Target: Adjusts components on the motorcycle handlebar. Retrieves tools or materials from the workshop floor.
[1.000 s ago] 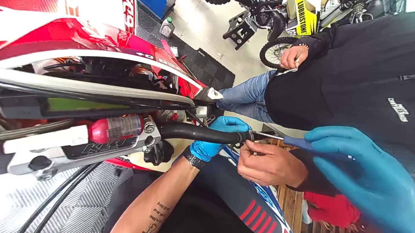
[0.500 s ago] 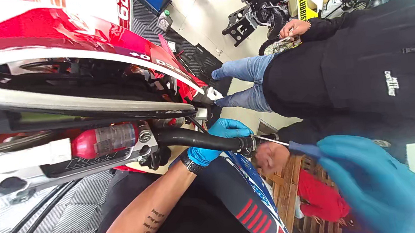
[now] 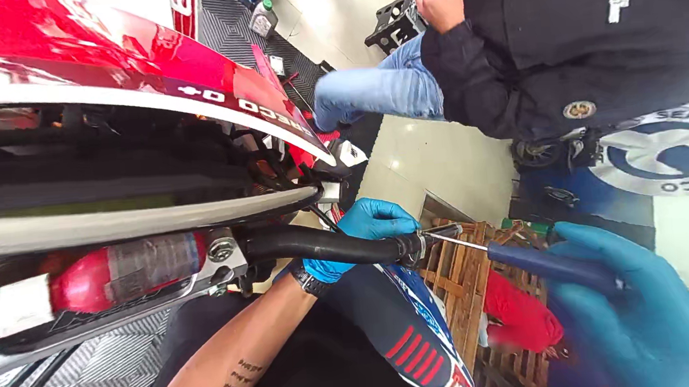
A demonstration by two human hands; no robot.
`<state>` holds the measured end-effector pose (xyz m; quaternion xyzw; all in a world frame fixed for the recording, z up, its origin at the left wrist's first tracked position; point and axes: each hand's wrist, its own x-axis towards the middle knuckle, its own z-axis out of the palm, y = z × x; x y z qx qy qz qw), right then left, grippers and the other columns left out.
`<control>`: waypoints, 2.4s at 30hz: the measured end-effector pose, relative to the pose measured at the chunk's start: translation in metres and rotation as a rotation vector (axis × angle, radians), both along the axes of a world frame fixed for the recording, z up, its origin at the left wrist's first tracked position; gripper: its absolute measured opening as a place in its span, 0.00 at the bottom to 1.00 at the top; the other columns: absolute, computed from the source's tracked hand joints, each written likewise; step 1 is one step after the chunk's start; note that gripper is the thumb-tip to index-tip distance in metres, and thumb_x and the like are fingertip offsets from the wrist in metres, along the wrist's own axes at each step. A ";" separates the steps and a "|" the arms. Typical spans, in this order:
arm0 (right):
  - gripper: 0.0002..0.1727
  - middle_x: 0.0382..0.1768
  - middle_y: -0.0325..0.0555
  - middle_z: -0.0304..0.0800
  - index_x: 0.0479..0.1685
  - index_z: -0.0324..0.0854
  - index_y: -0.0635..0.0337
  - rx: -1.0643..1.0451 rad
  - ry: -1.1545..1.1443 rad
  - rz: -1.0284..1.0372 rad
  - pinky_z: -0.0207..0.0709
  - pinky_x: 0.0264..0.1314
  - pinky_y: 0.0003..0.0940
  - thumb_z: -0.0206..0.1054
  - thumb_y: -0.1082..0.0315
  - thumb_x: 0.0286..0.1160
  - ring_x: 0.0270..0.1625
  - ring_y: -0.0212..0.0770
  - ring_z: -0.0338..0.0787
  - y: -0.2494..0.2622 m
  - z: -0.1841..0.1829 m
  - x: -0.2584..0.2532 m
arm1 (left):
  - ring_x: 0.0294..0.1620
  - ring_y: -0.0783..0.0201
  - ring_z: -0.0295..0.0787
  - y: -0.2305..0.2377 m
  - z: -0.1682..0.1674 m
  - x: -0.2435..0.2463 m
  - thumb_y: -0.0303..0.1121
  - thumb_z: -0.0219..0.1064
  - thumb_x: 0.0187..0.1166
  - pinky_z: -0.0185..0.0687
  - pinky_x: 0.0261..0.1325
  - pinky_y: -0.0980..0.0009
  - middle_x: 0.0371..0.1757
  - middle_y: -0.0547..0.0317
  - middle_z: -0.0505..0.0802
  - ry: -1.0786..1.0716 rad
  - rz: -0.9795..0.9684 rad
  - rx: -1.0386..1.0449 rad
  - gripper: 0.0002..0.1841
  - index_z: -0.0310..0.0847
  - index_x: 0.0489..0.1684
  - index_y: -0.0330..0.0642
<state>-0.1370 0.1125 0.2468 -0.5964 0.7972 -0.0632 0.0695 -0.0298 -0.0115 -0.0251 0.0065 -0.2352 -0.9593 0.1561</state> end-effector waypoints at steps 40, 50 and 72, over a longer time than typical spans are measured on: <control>0.24 0.48 0.43 0.93 0.63 0.80 0.55 0.038 -0.079 0.014 0.86 0.52 0.29 0.66 0.45 0.82 0.49 0.32 0.92 -0.006 0.004 -0.014 | 0.47 0.78 0.86 0.000 -0.021 -0.025 0.23 0.63 0.80 0.82 0.51 0.80 0.44 0.71 0.91 0.334 -0.134 0.045 0.07 0.87 0.42 0.45; 0.23 0.50 0.40 0.93 0.65 0.80 0.53 0.056 -0.067 -0.010 0.87 0.52 0.26 0.64 0.47 0.85 0.50 0.28 0.92 -0.006 0.005 -0.023 | 0.43 0.79 0.86 -0.001 -0.021 -0.028 0.24 0.63 0.81 0.81 0.47 0.81 0.42 0.70 0.91 0.329 -0.142 0.037 0.06 0.87 0.43 0.44; 0.18 0.51 0.30 0.92 0.71 0.79 0.43 0.019 -0.069 0.042 0.84 0.51 0.19 0.64 0.54 0.86 0.50 0.22 0.89 -0.004 0.001 -0.033 | 0.47 0.79 0.86 0.002 -0.026 -0.035 0.23 0.62 0.81 0.81 0.53 0.79 0.44 0.71 0.91 0.374 -0.058 -0.019 0.08 0.87 0.44 0.44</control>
